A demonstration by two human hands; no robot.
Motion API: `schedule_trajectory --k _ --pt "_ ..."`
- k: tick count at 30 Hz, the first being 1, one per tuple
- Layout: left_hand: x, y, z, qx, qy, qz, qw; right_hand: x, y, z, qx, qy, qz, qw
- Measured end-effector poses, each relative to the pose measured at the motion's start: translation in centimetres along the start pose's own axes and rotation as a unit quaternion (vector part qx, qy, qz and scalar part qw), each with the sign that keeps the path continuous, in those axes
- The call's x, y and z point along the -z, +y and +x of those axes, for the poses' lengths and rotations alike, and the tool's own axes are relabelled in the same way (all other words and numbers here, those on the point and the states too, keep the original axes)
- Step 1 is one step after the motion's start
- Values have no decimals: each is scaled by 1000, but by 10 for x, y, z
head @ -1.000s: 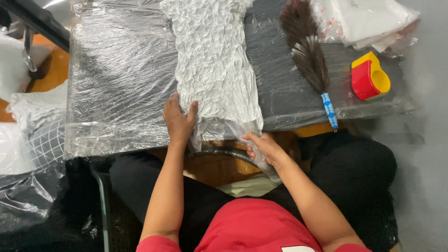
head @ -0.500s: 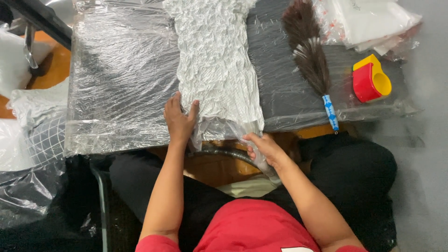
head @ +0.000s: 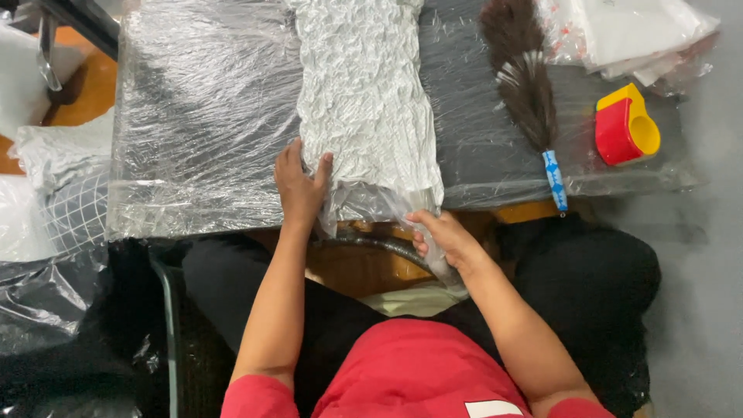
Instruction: Packing a pillow into a plastic bag and vacuum sealing it using a hose and tape.
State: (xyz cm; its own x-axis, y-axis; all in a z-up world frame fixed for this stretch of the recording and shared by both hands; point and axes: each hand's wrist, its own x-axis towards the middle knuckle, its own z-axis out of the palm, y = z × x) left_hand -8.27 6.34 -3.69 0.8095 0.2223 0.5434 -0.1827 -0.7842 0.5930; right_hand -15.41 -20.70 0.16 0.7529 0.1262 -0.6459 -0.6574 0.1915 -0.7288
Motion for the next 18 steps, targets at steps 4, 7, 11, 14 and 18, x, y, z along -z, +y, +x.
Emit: schedule_trajectory --k 4,7,11,14,18 --pt "21 33 -3 -52 56 -13 997 -3 -6 -2 5 -16 14 1000" --pt "43 79 -21 -49 32 -79 995 -4 -9 0 2 -30 24 999" --pt "59 135 -79 64 -198 -226 952 -12 -19 -13 8 -9 26 1000" --pt "-10 113 -154 301 -347 -356 814 -12 -9 -2 11 -14 63 998" --pt "-8 153 -149 423 -381 -408 713 -36 -34 -27 23 -1 108 994"
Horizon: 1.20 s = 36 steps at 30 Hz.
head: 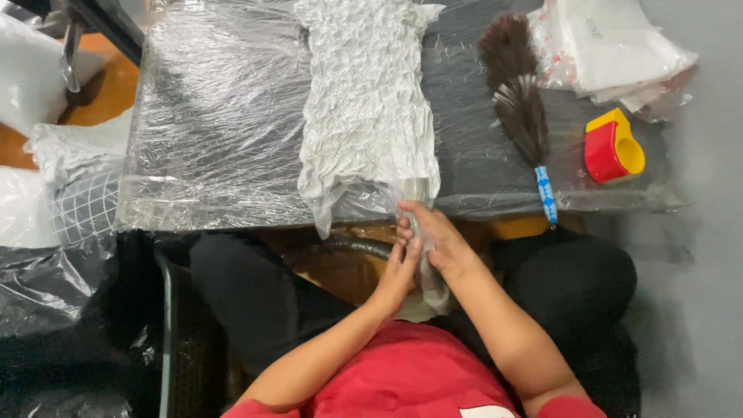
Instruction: Packing a pillow into a plastic bag and vacuum sealing it using a hose and tape.
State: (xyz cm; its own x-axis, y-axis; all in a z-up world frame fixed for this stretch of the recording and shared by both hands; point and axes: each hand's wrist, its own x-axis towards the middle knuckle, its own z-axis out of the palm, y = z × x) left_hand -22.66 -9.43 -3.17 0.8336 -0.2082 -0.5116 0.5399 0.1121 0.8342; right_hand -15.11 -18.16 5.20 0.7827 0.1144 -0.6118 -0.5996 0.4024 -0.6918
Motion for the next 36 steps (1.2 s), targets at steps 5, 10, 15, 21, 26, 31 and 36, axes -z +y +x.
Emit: schedule_trajectory --k 5,10,15,21,26,31,36 --pt "-16 24 -14 -131 40 -28 990 21 5 33 -78 -125 44 988" --pt "-17 3 -3 -141 59 19 988 25 -9 27 -129 -163 30 978" --pt "-6 -18 7 -184 20 -58 981 36 6 62 -156 -140 76 975" --pt "-8 14 -17 -154 51 78 984 35 8 90 -151 -78 21 985" --pt "-13 16 -16 -152 55 71 984 30 -2 80 -137 -51 42 988" --pt "-14 18 -17 -157 55 62 984 27 -12 78 -139 -46 17 989" --pt "-15 22 -21 -143 55 55 987 10 -32 51 -135 -45 26 990"
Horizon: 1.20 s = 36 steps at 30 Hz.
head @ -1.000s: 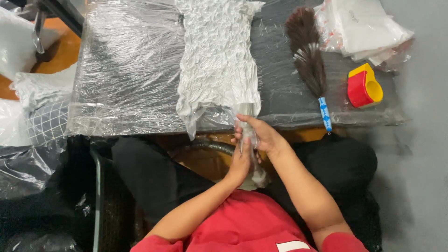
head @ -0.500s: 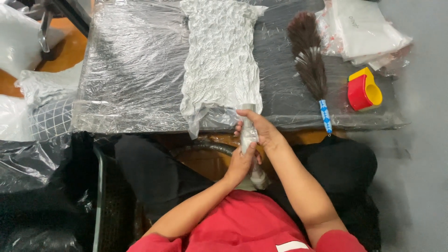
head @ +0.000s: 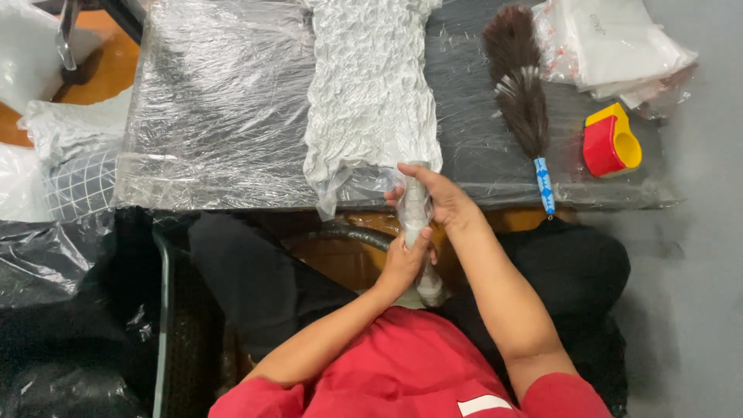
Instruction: Packing a pillow into a plastic bag and vacuum sealing it using a hose and tape.
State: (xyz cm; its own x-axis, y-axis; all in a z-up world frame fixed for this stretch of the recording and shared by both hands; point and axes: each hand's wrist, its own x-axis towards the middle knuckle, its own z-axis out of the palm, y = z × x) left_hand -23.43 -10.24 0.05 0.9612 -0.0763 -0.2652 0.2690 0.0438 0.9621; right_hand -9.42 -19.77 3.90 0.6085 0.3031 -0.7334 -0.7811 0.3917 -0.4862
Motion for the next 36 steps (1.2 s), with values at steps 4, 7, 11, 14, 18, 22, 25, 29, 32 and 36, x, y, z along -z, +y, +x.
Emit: schedule_trajectory --k 4,7,11,14,18,22,25,29,32,36 --pt "-2 -2 1 0 1 -8 1000 9 -4 13 -18 -2 -29 999" --pt "-3 0 2 4 8 -7 1000 13 -1 21 -8 6 -27 1000" --pt "-2 4 2 6 9 -8 1000 22 1 40 -5 7 -44 999" --pt "-2 8 1 6 11 -9 1000 20 1 38 0 10 -38 999" --pt "-2 -4 5 18 10 -9 1000 21 -8 42 -20 1 -59 998" --pt "-3 -2 4 25 18 -24 999 17 -12 35 0 5 -54 999" --pt "-4 -1 4 22 21 -34 999 17 -13 36 8 10 -45 999" --pt "-6 -12 9 -11 20 -32 999 16 -13 38 19 5 -37 999" --pt "-6 -6 7 -16 38 -52 998 17 -13 45 26 0 -29 999" --pt "-10 -7 7 -23 45 -69 996 17 -13 50 30 -1 -35 999"
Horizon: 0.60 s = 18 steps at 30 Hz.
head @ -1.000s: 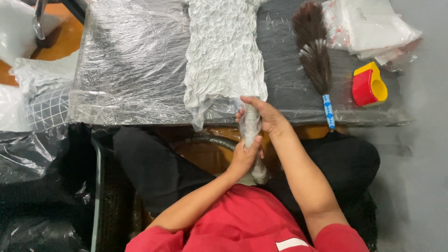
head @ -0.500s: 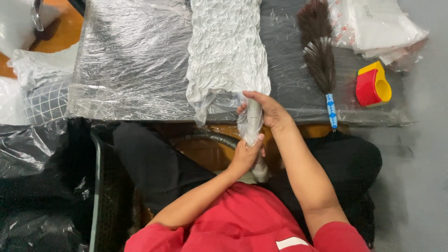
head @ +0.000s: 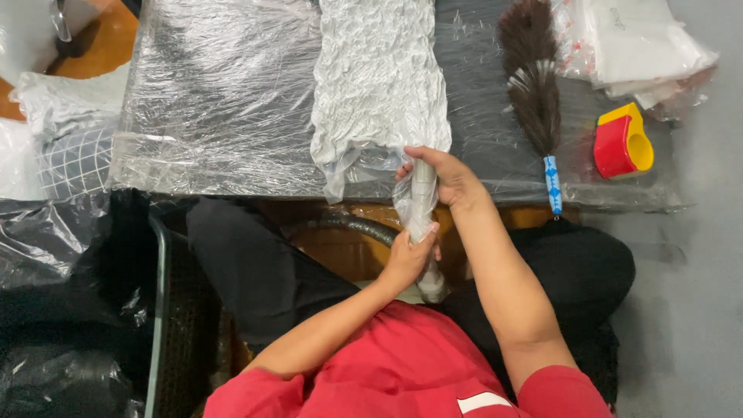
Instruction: Packing a pillow into a plastic bag and vacuum sealing it using a hose and tape.
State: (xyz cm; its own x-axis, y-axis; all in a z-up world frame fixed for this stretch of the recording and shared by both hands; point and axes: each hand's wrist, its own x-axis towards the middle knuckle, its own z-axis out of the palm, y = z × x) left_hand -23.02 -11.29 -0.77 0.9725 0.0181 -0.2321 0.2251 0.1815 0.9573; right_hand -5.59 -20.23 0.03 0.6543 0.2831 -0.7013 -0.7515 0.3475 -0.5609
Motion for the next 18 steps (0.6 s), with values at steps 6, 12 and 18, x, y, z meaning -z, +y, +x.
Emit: schedule_trajectory --k 6,12,18 --pt "4 -1 -14 14 -32 37 999 5 -9 5 32 17 16 999" --pt "12 -33 -26 9 -76 87 993 53 -33 34 66 61 -91 992" --pt "33 -23 -8 63 -16 79 995 74 -9 45 288 283 -405 820"
